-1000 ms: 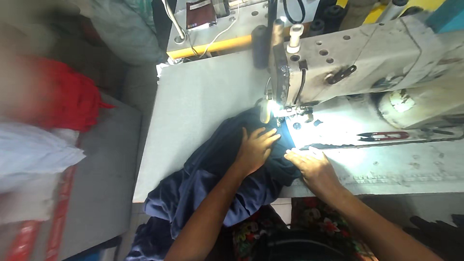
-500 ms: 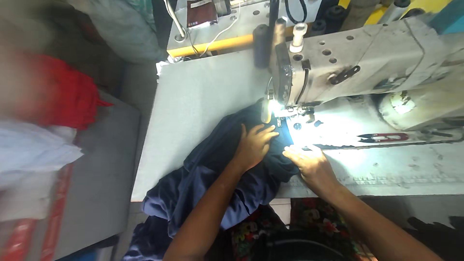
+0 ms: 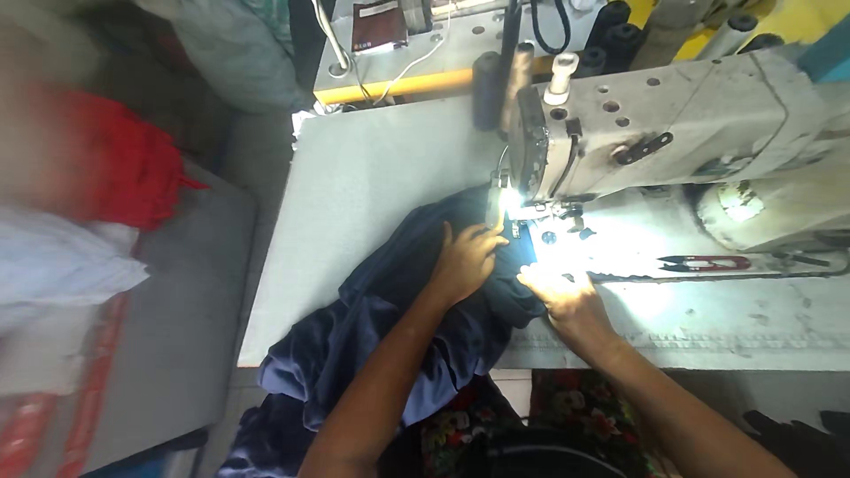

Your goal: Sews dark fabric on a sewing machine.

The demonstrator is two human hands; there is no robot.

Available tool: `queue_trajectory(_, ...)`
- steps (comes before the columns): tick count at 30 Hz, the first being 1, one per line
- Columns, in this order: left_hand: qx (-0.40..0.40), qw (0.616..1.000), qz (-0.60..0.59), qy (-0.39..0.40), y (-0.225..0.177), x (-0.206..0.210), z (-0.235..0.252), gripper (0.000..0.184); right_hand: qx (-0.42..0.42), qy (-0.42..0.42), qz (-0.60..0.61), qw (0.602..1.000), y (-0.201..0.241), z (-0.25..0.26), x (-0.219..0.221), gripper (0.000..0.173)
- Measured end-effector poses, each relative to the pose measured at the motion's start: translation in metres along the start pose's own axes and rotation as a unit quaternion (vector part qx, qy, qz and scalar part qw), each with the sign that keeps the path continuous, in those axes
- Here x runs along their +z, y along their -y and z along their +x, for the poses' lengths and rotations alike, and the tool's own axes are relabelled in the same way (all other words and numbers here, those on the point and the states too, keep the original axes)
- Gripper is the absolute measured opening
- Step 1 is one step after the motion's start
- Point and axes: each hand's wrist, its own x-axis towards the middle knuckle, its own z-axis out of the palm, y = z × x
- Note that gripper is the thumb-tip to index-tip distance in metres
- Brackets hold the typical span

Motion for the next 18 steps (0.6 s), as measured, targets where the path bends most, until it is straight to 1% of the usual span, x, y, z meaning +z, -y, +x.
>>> queue_trajectory(4,-0.003,1.000,-0.001,-0.003,0.002,0.000,0.003,0.032,0.003,0.001,-0.005,1.000,-0.001,0.002,0.002,0.032)
queue_trajectory(8,-0.007,1.000,0.002,-0.008,0.002,0.000,0.004,0.032,-0.001,-0.017,-0.001,1.000,-0.005,0.003,0.008,0.032)
queue_trajectory(11,-0.005,0.999,0.011,-0.040,0.001,0.003,0.004,0.030,-0.003,-0.027,0.007,1.000,-0.008,0.001,0.012,0.034)
queue_trajectory(14,-0.015,0.997,0.024,-0.067,-0.003,0.005,0.001,0.028,-0.006,-0.031,0.005,0.999,-0.010,0.002,0.012,0.033)
queue_trajectory(18,-0.029,0.990,0.093,-0.106,-0.010,0.006,-0.003,0.025,-0.016,-0.031,-0.004,0.999,-0.011,0.001,0.011,0.032)
